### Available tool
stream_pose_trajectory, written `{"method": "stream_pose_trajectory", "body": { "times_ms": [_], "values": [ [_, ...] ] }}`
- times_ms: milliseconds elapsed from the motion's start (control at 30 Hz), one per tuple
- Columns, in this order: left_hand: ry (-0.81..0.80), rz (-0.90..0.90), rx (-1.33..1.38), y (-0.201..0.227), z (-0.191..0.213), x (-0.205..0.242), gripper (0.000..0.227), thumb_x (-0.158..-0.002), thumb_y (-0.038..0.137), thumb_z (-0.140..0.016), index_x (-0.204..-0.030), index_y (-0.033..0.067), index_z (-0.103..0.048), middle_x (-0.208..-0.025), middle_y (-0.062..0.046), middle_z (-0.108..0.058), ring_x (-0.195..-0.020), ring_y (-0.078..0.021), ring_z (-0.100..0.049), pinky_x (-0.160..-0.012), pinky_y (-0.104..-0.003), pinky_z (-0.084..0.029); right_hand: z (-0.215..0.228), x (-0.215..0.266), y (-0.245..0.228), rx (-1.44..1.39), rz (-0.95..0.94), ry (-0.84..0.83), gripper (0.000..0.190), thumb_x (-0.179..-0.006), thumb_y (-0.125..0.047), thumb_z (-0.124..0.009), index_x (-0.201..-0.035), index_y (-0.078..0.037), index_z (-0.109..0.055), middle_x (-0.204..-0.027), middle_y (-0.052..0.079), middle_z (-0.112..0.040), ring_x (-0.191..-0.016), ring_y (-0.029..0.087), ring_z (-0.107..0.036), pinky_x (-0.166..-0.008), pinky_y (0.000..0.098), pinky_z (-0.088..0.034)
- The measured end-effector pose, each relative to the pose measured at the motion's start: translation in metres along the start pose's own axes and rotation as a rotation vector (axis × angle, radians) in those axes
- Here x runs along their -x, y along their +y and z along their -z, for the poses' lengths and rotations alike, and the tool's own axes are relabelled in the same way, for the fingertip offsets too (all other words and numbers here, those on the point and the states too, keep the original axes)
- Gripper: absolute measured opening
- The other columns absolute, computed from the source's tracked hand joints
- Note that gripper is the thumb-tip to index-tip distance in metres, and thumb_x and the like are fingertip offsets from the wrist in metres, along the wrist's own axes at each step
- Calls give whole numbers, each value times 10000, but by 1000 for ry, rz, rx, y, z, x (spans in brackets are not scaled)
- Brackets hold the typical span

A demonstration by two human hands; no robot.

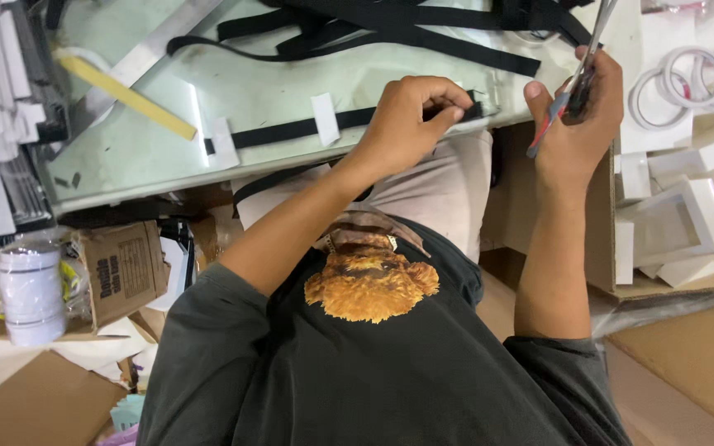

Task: The person uses scissors to cut black fabric straps into uniform lengths on a workbench. They repeatedly measure, cut, and set aside the pieces, maintaining a consistent workflow throughout the clip.

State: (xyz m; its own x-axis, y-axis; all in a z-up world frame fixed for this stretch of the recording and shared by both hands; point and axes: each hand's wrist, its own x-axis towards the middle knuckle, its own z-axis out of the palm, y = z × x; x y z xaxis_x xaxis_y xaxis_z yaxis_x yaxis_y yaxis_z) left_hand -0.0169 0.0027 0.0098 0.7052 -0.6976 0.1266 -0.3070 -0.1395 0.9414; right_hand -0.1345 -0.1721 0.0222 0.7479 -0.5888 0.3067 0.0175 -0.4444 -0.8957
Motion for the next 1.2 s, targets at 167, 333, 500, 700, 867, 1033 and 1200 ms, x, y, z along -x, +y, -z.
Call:
{"method": "stream_pose_trajectory", "body": {
  "times_ms": [167,333,500,700,867,1033,1200],
  "values": [
    [-30,172,-258,-10,-16,-5,131,-933,107,-698,-1025,134,-787,-981,-41,-802,-933,-189,-731,-953,-420,-560,0,0,13,179,81,0,446,-1027,-291,-845,-1282,-68,-556,-914,27,-456,-758,136,-367,-670,298,-307],
    [59,32,-259,-14,-12,-4,145,-898,53,-641,-918,86,-781,-837,-61,-747,-804,-236,-694,-748,-388,-522,-15,-7,10,221,172,-33,479,-943,-134,-916,-1278,-46,-585,-1022,76,-567,-790,171,-487,-659,311,-394],
    [37,9,-275,-20,-10,-5,122,-888,50,-640,-880,104,-749,-788,-37,-700,-766,-233,-639,-734,-385,-475,-26,-4,1,394,113,-73,553,-913,-222,-956,-1315,-129,-589,-1170,16,-609,-847,185,-614,-886,398,-286],
    [-26,118,-292,-7,11,0,82,-891,129,-694,-958,104,-735,-899,-48,-742,-837,-231,-699,-775,-388,-528,-27,-5,1,428,152,-104,526,-890,-172,-957,-1275,-124,-601,-1189,5,-615,-851,194,-634,-859,414,-287],
    [-248,228,-250,-10,98,41,156,-955,275,-688,-924,134,-746,-866,-26,-728,-767,-167,-654,-716,-366,-475,-29,-5,5,437,149,-107,526,-873,-157,-990,-1239,-114,-614,-1151,17,-641,-833,199,-622,-845,391,-289],
    [-289,547,-173,24,172,78,107,-990,217,-717,-963,127,-769,-872,33,-745,-800,-67,-656,-729,-280,-508,-29,-5,27,315,278,-125,496,-934,-95,-940,-1290,7,-610,-1183,167,-607,-921,275,-595,-738,359,-505],
    [-269,601,-231,32,213,110,212,-1037,262,-690,-884,131,-756,-680,43,-576,-591,-75,-433,-591,-293,-343,-30,-2,19,388,298,-121,530,-901,1,-1003,-1284,11,-637,-1150,123,-633,-828,231,-599,-769,382,-409]
  ]
}}
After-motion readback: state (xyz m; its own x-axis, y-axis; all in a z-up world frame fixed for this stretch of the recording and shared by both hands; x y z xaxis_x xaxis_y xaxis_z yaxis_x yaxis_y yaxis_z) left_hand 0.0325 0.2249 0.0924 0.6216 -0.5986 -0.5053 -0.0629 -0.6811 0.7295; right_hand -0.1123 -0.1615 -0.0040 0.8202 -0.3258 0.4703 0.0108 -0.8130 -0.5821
